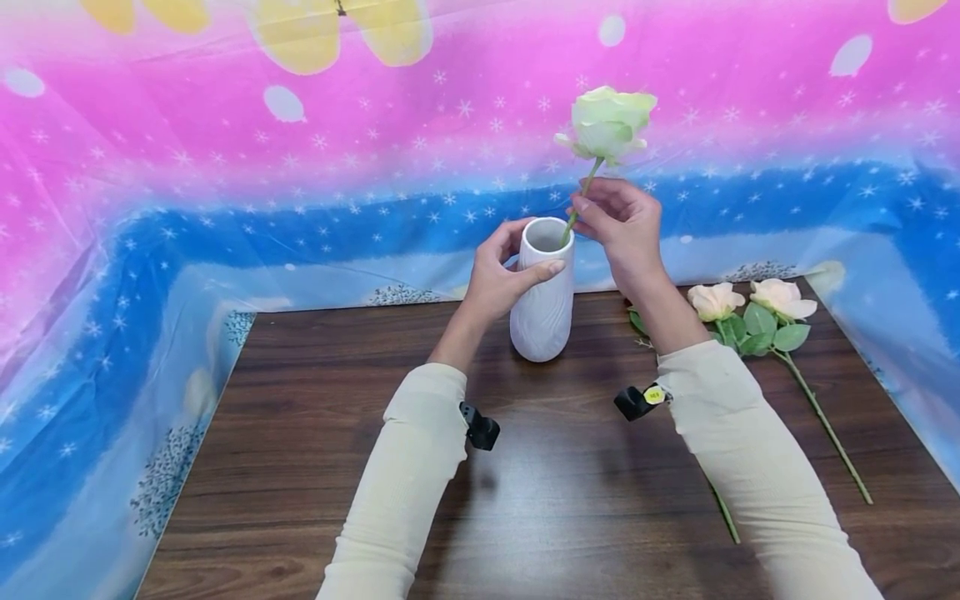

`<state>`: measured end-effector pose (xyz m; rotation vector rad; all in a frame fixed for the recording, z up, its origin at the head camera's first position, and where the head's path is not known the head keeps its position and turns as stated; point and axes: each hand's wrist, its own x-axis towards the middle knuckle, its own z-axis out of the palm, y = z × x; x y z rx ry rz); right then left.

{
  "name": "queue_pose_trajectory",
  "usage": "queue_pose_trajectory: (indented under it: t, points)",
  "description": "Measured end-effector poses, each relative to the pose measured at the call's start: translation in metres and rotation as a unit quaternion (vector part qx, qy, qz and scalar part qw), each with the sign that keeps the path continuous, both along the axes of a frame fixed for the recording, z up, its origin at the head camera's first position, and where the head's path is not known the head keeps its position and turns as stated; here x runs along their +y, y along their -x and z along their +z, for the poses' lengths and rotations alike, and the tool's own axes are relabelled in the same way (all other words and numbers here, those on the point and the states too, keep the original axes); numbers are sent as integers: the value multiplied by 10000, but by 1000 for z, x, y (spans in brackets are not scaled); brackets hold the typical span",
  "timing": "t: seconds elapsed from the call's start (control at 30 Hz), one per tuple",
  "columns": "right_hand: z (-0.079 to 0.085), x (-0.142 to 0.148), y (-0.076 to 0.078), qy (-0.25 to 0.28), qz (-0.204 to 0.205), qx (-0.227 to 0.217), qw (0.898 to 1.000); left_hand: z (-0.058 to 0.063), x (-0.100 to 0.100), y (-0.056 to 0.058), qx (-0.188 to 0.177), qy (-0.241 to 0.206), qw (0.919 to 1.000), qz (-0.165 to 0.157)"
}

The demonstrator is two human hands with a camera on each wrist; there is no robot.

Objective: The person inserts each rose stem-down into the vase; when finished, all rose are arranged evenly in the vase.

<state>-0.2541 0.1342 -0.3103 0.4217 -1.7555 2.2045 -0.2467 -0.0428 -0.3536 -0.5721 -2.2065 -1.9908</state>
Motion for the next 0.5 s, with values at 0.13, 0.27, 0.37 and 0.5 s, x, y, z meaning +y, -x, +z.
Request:
queue_pose_trajectory:
  t: [0.13, 0.27, 0.37, 0.5]
  points:
    - [-3, 2, -1, 121, 88, 6, 9999, 0, 0, 0, -24, -4, 10000, -2]
    - [-5, 2, -1, 82, 69, 79, 9999, -1, 0, 0, -39, -13, 10000, -8]
    - [-7, 1, -1, -62, 17, 159, 9999, -1, 0, 1, -39, -7, 10000, -3]
    - [-9, 2, -1, -152, -34, 212, 9997, -1, 0, 1, -22, -1, 10000, -16]
